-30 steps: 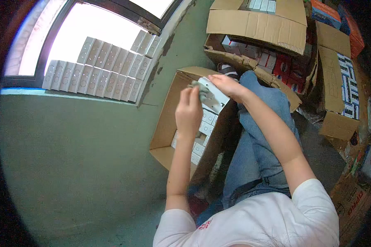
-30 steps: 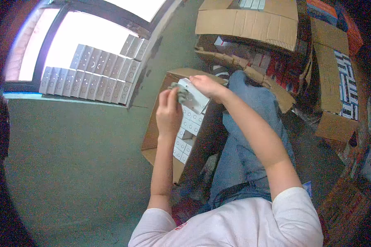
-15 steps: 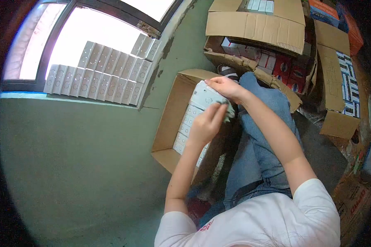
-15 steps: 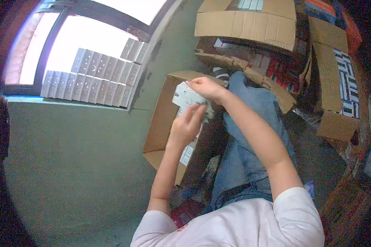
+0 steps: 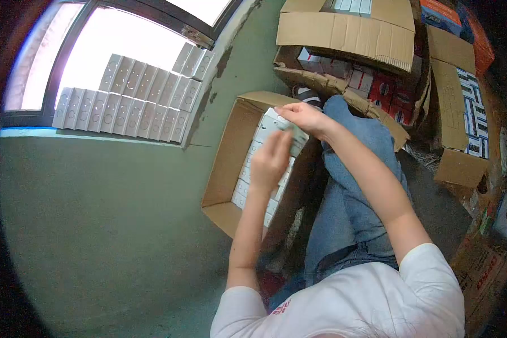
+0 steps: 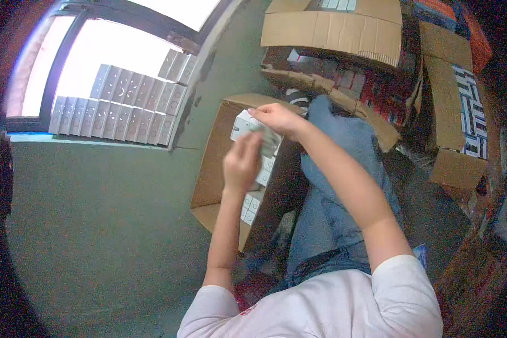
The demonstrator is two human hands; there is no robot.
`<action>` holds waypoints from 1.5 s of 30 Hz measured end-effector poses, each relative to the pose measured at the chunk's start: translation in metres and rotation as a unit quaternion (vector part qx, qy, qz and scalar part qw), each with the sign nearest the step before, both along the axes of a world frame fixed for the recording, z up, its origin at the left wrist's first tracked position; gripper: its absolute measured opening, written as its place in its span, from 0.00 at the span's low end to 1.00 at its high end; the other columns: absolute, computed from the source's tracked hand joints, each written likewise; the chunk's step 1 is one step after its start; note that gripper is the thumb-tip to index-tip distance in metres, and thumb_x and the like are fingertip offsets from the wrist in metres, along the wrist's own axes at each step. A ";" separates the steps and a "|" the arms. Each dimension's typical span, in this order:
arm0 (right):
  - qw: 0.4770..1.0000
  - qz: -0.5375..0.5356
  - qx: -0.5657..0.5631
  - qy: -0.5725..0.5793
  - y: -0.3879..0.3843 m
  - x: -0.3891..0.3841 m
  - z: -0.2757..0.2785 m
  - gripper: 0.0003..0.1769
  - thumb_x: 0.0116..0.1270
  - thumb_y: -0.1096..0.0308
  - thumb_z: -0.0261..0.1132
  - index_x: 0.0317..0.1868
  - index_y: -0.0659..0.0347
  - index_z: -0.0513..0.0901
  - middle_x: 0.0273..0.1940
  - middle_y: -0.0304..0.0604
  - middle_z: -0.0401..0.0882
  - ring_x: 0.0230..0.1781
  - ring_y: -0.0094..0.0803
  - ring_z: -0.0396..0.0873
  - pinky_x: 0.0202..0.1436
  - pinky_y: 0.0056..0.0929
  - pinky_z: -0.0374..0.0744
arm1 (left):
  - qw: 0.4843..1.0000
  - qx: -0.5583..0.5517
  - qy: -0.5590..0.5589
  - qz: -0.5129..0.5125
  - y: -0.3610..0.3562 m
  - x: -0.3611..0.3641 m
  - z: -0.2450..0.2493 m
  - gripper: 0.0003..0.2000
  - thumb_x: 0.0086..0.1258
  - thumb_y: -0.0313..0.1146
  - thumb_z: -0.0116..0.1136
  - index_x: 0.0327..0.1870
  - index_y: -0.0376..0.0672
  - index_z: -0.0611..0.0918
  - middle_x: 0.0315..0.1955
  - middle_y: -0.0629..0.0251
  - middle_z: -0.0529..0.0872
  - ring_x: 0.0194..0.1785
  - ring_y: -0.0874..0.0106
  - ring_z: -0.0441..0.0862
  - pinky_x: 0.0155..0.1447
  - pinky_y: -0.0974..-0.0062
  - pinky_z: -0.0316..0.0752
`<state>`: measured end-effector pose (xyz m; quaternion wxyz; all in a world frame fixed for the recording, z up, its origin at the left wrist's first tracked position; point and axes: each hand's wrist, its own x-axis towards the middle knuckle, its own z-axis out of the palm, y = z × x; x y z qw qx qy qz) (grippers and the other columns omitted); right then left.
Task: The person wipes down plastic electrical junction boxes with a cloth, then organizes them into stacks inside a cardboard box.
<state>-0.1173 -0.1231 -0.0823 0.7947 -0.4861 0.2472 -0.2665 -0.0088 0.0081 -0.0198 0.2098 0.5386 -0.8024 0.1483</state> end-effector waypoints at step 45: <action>0.883 -0.305 -0.340 0.106 0.036 -0.006 0.048 0.32 0.68 0.44 0.61 0.15 0.62 0.79 0.09 0.44 0.66 0.09 0.28 0.68 0.18 0.33 0.65 | 0.955 -0.083 0.236 0.157 0.020 -0.050 0.036 0.14 0.64 0.25 0.58 0.51 0.33 0.78 0.42 0.50 0.80 0.45 0.52 0.80 0.49 0.62 0.75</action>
